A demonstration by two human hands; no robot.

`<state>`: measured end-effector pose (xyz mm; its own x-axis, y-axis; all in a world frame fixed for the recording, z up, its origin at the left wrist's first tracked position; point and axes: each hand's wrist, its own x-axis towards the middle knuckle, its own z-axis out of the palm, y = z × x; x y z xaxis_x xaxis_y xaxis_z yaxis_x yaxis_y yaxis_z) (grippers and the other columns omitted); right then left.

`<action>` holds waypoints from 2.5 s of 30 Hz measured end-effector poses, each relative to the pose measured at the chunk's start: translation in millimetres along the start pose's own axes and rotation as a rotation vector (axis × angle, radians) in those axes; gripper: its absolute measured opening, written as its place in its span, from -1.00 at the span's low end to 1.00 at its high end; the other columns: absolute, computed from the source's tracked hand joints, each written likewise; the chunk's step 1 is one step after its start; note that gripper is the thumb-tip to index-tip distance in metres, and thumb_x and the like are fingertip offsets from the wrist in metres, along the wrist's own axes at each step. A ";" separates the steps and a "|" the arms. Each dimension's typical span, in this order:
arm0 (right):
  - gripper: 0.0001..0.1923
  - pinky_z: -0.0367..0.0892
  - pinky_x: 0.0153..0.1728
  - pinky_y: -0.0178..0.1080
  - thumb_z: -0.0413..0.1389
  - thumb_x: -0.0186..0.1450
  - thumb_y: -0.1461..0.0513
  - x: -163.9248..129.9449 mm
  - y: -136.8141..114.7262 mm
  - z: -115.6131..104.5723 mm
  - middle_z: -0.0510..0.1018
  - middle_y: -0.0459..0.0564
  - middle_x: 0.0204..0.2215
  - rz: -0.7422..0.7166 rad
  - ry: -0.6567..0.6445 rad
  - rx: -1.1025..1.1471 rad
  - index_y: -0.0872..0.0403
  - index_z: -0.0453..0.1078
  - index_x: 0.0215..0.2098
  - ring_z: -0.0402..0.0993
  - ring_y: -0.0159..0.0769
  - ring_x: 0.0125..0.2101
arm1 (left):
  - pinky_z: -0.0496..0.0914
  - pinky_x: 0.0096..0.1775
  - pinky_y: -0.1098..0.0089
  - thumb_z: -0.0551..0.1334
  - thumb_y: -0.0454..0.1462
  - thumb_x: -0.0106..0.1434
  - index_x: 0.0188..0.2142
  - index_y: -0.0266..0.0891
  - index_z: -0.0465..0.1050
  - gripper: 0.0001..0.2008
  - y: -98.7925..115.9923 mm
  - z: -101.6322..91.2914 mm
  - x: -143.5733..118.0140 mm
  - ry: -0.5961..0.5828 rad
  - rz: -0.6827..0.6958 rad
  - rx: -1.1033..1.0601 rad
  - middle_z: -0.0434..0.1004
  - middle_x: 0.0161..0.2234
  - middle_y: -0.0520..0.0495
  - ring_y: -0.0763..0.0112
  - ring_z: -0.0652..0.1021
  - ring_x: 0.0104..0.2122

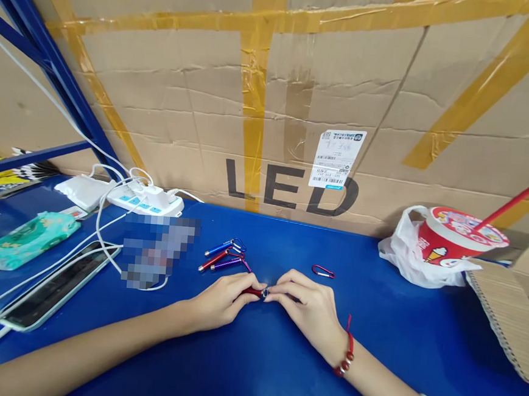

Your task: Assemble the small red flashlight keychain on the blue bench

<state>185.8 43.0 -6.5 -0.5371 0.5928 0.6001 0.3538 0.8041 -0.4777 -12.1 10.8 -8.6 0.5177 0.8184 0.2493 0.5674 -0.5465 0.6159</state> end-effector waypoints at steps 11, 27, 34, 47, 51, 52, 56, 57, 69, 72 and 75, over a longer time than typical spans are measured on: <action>-0.84 0.29 -0.49 -0.38 0.16 0.20 0.17 2.0 1.5 -1.6 0.54 -0.10 -0.52 0.166 -0.085 0.032 0.03 0.50 -0.50 0.46 -0.40 -0.51 | 0.37 -0.19 0.46 0.07 -0.42 0.30 -0.23 -0.26 0.33 -0.89 -0.6 -0.2 0.0 0.014 0.068 0.038 0.49 -0.23 -0.09 0.36 0.51 -0.23; -0.65 0.03 -0.70 -0.40 0.26 -0.05 -0.01 16.4 4.4 -1.5 0.36 -0.15 -0.71 0.801 -0.441 0.476 0.14 0.45 -0.62 0.12 -0.54 -0.74 | 0.37 -0.16 0.44 0.07 -0.37 0.32 -0.09 -0.33 0.33 -0.82 2.8 0.1 -1.4 0.045 0.143 0.146 0.52 -0.21 -0.11 0.34 0.51 -0.24; -0.65 -0.02 -0.74 -0.43 0.23 0.03 0.02 12.1 8.5 1.1 0.30 -0.19 -0.76 0.722 -0.437 0.520 0.17 0.45 -0.56 0.09 -0.57 -0.77 | 0.39 -0.22 0.40 0.06 -0.38 0.29 -0.15 -0.29 0.38 -0.82 1.6 0.3 -0.9 0.059 0.079 0.145 0.53 -0.28 -0.11 0.31 0.51 -0.28; -0.54 0.11 -0.80 -0.47 0.19 0.01 -0.10 14.0 11.4 0.6 0.46 -0.12 -0.64 0.679 -0.344 0.578 0.17 0.45 -0.54 0.20 -0.58 -0.78 | 0.40 -0.25 0.37 -0.02 -0.33 0.31 -0.18 -0.18 0.32 -0.82 1.5 2.9 3.4 0.089 0.009 0.069 0.50 -0.27 -0.05 0.33 0.52 -0.29; -0.55 0.12 -0.78 -0.49 0.18 0.04 -0.09 12.6 13.9 0.1 0.48 -0.11 -0.61 0.646 -0.331 0.611 0.17 0.47 -0.48 0.22 -0.59 -0.77 | 0.42 -0.25 0.36 -0.04 -0.31 0.32 -0.15 -0.17 0.30 -0.80 3.1 3.6 4.0 0.118 -0.001 0.113 0.51 -0.25 -0.07 0.30 0.53 -0.26; -0.55 0.12 -0.78 -0.49 0.18 0.04 -0.08 12.2 14.2 0.2 0.49 -0.11 -0.60 0.638 -0.326 0.616 0.17 0.47 -0.47 0.22 -0.59 -0.76 | 0.42 -0.25 0.36 -0.05 -0.30 0.33 -0.15 -0.16 0.30 -0.80 3.6 3.5 4.2 0.125 -0.007 0.121 0.51 -0.25 -0.07 0.29 0.54 -0.26; -0.54 0.13 -0.77 -0.47 0.19 0.03 -0.09 9.9 15.0 1.8 0.51 -0.10 -0.56 0.624 -0.286 0.609 0.17 0.47 -0.44 0.22 -0.59 -0.76 | 0.43 -0.25 0.38 -0.05 -0.28 0.33 -0.14 -0.15 0.29 -0.80 5.4 2.7 5.0 0.156 -0.022 0.127 0.52 -0.25 -0.06 0.31 0.55 -0.26; -0.54 0.12 -0.76 -0.47 0.19 0.03 -0.09 9.2 15.1 2.5 0.52 -0.09 -0.55 0.622 -0.271 0.601 0.17 0.47 -0.43 0.22 -0.59 -0.76 | 0.43 -0.25 0.39 -0.05 -0.28 0.33 -0.14 -0.15 0.29 -0.80 5.7 2.5 5.2 0.162 -0.020 0.126 0.52 -0.25 -0.06 0.31 0.55 -0.26; -0.57 0.18 -0.74 -0.46 0.17 0.09 -0.05 5.0 7.3 7.5 0.51 -0.08 -0.49 0.484 -0.128 0.459 0.15 0.45 -0.31 0.31 -0.56 -0.74 | 0.44 -0.28 0.40 -0.05 -0.29 0.32 -0.15 -0.14 0.31 -0.78 7.4 3.6 4.3 0.180 -0.019 0.153 0.53 -0.28 -0.04 0.31 0.56 -0.28; -0.56 0.22 -0.69 -0.41 0.15 0.10 -0.08 3.9 5.7 8.5 0.52 -0.03 -0.42 0.411 -0.052 0.358 0.14 0.48 -0.37 0.30 -0.55 -0.73 | 0.44 -0.30 0.39 -0.07 -0.28 0.32 -0.16 -0.16 0.33 -0.77 6.0 4.9 4.0 0.181 -0.017 0.168 0.53 -0.32 -0.05 0.31 0.56 -0.33; -0.59 0.29 -0.57 -0.37 0.12 0.13 -0.07 0.9 5.5 7.3 0.53 -0.01 -0.41 0.305 0.007 0.233 0.10 0.52 -0.40 0.37 -0.47 -0.61 | 0.43 -0.32 0.39 -0.07 -0.29 0.32 -0.16 -0.18 0.34 -0.76 4.5 5.3 4.3 0.150 -0.004 0.184 0.53 -0.33 -0.06 0.32 0.55 -0.39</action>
<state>181.6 47.6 -13.3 -0.4287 0.8043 0.4115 0.3127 0.5594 -0.7677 -4.0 11.0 -8.7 0.4219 0.8302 0.3642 0.6837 -0.5552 0.4736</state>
